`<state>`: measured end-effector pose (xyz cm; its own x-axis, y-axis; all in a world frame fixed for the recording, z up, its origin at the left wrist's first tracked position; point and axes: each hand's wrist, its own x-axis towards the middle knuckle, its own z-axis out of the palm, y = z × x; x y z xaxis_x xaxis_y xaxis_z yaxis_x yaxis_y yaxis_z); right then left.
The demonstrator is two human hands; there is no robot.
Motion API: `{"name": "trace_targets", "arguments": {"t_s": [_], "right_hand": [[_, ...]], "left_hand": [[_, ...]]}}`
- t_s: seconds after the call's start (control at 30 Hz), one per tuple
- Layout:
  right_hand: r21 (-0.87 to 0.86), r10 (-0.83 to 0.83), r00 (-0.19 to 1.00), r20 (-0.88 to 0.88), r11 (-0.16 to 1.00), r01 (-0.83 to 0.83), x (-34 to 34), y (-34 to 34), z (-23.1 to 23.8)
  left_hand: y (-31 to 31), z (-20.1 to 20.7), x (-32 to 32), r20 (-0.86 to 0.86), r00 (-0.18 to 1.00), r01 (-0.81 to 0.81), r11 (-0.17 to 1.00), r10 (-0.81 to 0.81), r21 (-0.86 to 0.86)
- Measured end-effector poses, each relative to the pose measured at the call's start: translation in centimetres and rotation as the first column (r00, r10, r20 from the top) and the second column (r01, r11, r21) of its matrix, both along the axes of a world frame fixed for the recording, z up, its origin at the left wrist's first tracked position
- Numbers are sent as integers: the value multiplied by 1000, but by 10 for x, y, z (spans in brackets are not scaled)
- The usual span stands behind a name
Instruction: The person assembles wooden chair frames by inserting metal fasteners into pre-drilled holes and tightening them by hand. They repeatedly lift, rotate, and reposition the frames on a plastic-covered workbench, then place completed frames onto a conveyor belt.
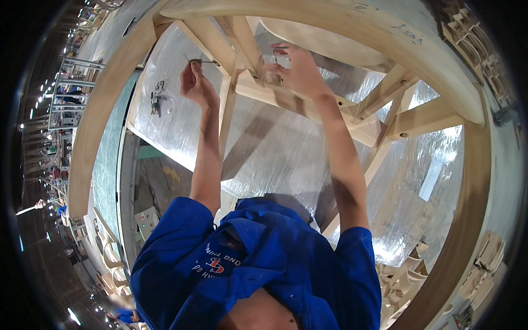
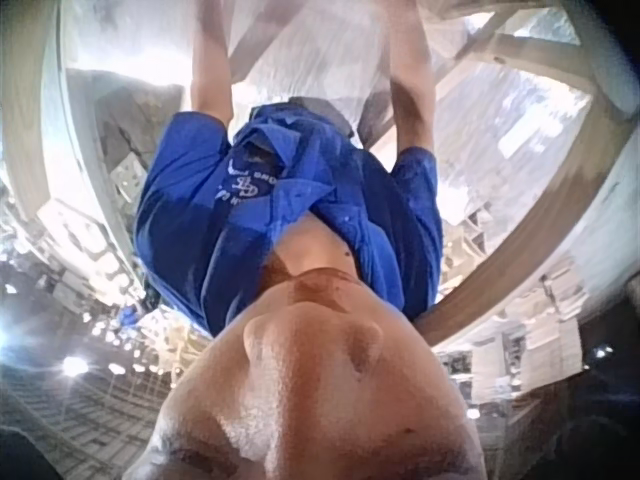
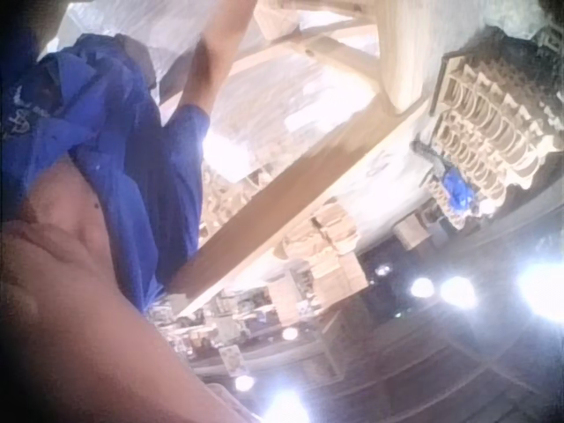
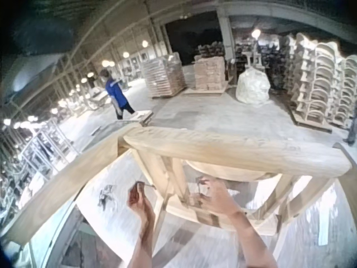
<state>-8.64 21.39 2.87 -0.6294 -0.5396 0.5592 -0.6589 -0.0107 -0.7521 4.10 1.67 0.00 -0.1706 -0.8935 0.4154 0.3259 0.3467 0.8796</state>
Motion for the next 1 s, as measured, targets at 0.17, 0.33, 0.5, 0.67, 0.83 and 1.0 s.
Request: {"name": "trace_targets", "arguments": {"t_s": [0.17,0.33,0.5,0.67,0.83,1.0], "right_hand": [[-15,158,942,296,987,-161,-15,9,-14],[190,-90,992,89,979,72,2,3,-9],[-26,-8,998,67,1000,10,-1,6,-15],[158,-83,974,212,986,49,4,7,-14],[-2,-222,974,-38,975,222,6,-8,-9],[-84,67,937,342,996,-40,5,3,-19]], "left_hand": [[17,8,-18,-98,995,0,995,-9,-99],[13,9,-18,-7,990,-144,986,144,-86],[6,8,-22,-183,980,71,996,-81,-62],[19,7,-22,-183,975,-112,988,130,104],[3,8,-10,-62,996,76,992,-70,105],[18,6,-21,-239,970,58,997,-44,50]]}}
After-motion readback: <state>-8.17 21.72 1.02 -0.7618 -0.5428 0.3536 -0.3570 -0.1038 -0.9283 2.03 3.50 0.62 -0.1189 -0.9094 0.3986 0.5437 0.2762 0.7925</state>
